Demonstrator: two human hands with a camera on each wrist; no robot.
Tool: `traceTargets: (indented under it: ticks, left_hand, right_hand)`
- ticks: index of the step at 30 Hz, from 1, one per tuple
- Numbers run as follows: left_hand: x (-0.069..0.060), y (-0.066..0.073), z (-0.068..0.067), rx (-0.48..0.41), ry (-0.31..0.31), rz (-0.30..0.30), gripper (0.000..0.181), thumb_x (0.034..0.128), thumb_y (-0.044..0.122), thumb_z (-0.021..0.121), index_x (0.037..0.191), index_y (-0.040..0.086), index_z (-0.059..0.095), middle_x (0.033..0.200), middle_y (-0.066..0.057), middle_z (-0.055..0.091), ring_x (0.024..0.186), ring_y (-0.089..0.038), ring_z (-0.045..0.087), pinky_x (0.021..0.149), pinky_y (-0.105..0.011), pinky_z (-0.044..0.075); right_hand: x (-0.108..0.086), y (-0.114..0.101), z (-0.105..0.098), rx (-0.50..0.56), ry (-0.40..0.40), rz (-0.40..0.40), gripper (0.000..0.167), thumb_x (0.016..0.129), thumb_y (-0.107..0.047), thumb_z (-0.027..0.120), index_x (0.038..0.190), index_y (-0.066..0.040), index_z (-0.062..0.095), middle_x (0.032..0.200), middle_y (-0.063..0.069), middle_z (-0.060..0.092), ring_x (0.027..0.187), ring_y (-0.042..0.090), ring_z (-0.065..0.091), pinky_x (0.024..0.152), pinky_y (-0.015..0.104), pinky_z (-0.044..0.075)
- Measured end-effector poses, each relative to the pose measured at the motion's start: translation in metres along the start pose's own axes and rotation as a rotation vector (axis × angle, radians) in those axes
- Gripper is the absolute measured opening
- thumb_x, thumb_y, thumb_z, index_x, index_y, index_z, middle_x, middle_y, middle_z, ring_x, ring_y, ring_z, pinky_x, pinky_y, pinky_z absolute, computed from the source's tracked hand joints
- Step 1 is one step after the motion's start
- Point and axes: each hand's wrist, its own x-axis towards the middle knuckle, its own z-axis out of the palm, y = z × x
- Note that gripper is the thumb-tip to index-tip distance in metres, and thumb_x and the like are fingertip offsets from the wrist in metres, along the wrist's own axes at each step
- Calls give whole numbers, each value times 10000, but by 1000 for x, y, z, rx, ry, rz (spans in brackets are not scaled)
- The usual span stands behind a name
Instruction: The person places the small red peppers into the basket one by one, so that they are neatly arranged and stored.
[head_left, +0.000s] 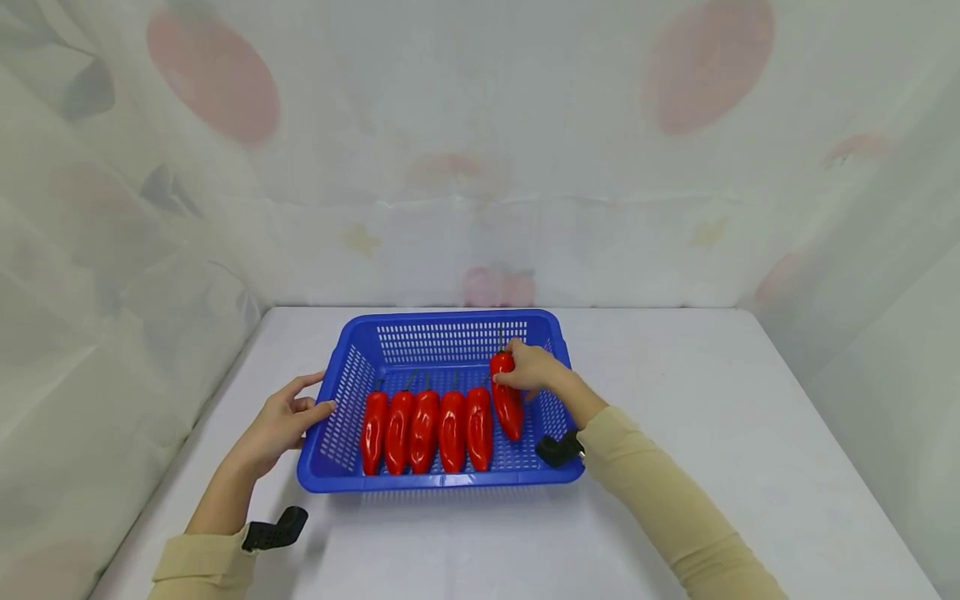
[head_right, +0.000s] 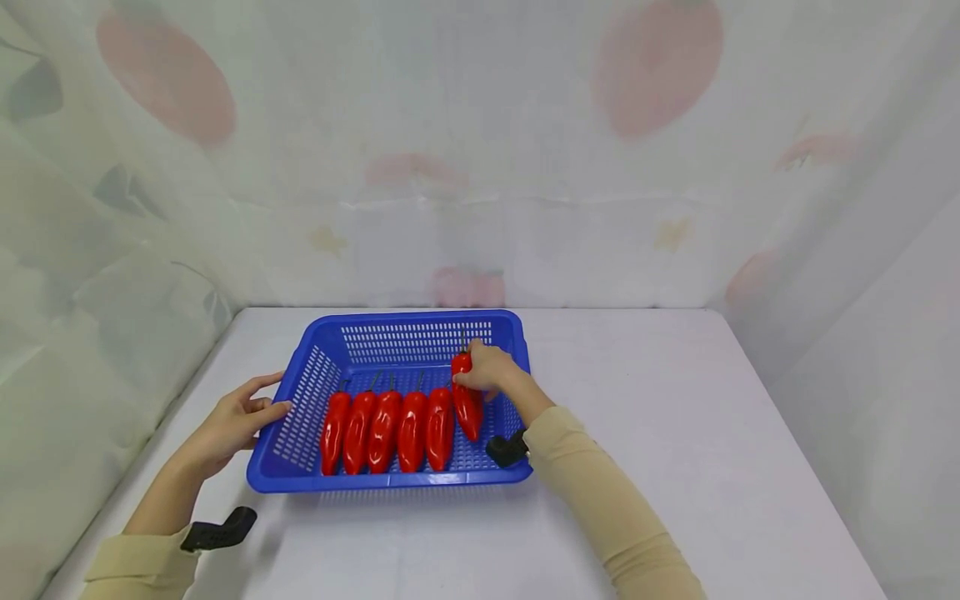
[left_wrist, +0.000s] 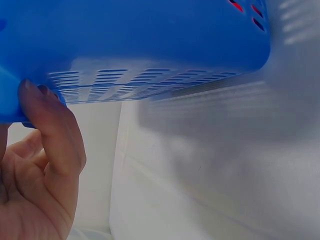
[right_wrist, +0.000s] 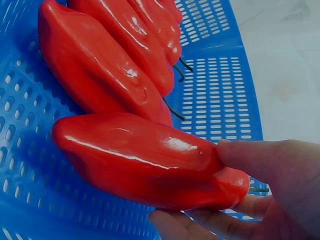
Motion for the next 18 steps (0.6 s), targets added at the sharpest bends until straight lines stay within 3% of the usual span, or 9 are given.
traceTargets:
  ticks: [10,18]
  left_hand:
    - [0,1,1,2,2,-6,724,902,283,589,1469,108,177,880,-167,565,718,-243,658,629,-408,569]
    - [0,0,0,8,3,-6,727,899,289,592,1469,109,178,892,-176,568,716,-237,656,630,-404,569]
  right_hand:
    - [6,1,7,-26,-11,65,545,863,-195,639,1307,-22,376,1112,191,543,823,257,622,605,387,568]
    - [10,3,11,-49,-33,79,509,856,-174,644,1272,-9,400,1024,172,557,757,229,627,567,348,566]
